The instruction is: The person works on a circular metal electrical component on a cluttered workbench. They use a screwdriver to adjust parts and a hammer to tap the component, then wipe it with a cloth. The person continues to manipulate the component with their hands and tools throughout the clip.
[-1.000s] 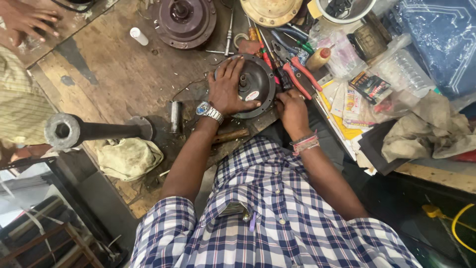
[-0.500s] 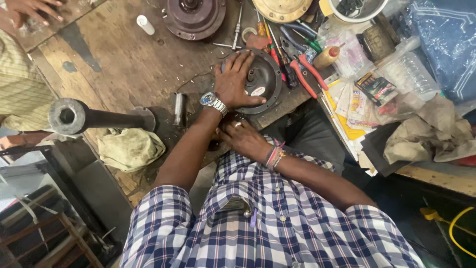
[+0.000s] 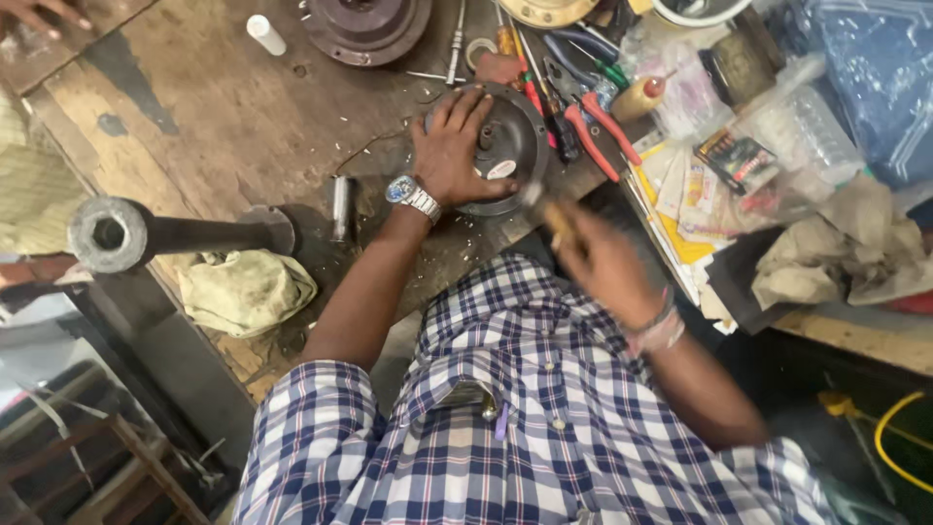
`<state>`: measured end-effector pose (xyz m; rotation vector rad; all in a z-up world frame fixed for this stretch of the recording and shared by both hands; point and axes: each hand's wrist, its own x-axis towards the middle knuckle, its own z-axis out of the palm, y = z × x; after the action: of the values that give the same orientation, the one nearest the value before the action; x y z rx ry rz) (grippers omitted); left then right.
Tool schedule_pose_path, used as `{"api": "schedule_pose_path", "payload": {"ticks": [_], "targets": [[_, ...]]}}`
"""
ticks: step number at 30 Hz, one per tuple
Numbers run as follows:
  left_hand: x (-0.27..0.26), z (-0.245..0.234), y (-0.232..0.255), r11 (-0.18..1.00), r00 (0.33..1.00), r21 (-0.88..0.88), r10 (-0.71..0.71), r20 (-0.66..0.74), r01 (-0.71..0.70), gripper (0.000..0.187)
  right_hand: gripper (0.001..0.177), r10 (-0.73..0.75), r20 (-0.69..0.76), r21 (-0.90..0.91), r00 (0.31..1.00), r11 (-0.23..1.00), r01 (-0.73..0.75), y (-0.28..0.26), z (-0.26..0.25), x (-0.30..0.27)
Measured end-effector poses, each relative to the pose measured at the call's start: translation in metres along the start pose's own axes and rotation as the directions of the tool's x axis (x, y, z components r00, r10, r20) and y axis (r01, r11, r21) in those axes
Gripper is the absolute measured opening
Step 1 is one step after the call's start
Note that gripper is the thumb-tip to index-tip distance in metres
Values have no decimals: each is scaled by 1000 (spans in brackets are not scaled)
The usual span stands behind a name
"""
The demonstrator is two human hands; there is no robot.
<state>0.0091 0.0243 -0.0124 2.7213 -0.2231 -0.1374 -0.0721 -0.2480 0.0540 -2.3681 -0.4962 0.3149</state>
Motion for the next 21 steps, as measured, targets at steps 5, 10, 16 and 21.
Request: {"api": "schedule_pose_path", "payload": {"ticks": [5,10,16,21], "targets": [[4,-12,3,1000,1000,2,-3,-11,3,131,51,-205,-246,-92,947,978,188,-4,-24,43],[2,-6,1,1000,999,-14,16,-37,-17,127,49,-219,-322,-88,921,976,201,0,-25,54],[4,-5,1,1000,1000,-13,0,-13,0,127,49,-140,-203,-102,969,987,122,0,-13,74],[3,-2,-1,999,998,-31,12,-64,-14,127,48,-175,-287,-25,942,984,175,1,-21,65]]}}
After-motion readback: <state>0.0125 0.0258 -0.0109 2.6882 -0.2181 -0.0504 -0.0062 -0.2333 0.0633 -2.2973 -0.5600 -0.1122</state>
